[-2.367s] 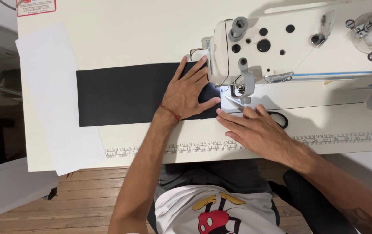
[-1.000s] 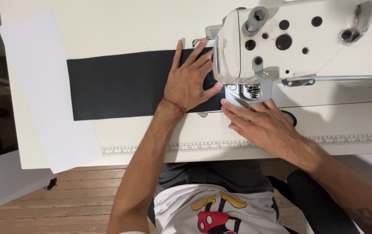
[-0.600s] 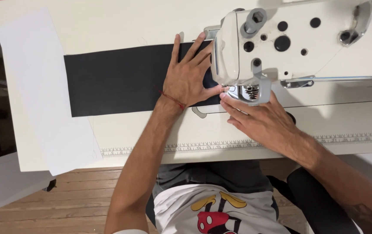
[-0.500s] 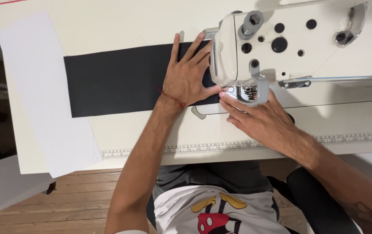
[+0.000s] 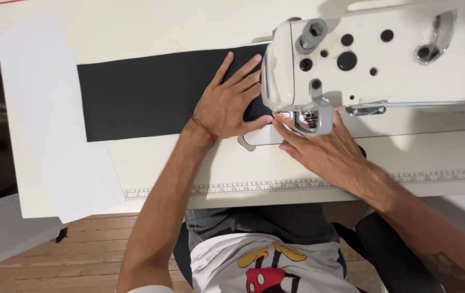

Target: Preparing and aligning leather pieces using a template and scissors at a sewing station

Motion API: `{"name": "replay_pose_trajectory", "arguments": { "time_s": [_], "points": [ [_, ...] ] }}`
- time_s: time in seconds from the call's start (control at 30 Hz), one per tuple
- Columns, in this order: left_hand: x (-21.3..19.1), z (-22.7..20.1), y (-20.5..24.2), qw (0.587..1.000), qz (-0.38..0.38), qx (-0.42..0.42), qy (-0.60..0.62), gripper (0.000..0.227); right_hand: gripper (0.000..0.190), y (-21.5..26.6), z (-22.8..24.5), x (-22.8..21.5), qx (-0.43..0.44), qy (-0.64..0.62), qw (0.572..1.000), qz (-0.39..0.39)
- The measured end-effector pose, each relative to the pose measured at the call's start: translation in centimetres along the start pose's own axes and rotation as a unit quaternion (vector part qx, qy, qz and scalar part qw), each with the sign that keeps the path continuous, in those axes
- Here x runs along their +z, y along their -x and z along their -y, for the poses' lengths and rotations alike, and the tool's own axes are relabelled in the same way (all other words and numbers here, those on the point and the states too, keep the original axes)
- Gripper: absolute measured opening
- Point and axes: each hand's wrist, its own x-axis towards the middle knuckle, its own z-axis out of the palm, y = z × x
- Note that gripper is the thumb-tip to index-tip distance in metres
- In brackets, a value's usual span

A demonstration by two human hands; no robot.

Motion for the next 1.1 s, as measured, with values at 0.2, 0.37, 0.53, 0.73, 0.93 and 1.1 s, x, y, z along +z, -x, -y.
{"name": "replay_pose_trajectory", "arguments": {
  "time_s": [0.2, 0.37, 0.53, 0.73, 0.93, 1.1],
  "points": [
    [0.2, 0.8, -0.7, 1.0, 0.005, 0.004, 0.009, 0.076, 0.074, 0.4, -0.7, 1.8, 0.023, -0.021, 0.999, -0.009],
    [0.4, 1.7, -0.9, 1.0, -0.001, 0.01, 0.007, 0.074, 0.073, -0.1, -1.0, 2.1, 0.028, -0.037, 0.999, 0.02],
    [0.6, 2.4, -1.2, 1.0, 0.013, 0.011, 0.004, 0.078, 0.058, -0.3, -1.1, 2.2, -0.001, 0.022, 0.984, -0.174],
    [0.0, 2.4, -1.3, 1.0, 0.027, 0.009, 0.0, 0.08, 0.058, -0.3, -0.4, 1.4, 0.016, 0.046, 0.984, -0.172],
    [0.1, 2.5, -1.3, 0.999, 0.034, -0.001, -0.018, 0.082, 0.066, -0.1, 0.0, 0.7, 0.028, 0.049, 0.991, -0.121],
    [0.6, 3.4, -1.6, 0.998, 0.038, 0.005, -0.043, 0.087, 0.059, 4.5, -0.4, -2.0, 0.067, 0.026, 0.997, -0.016]
  ]
}}
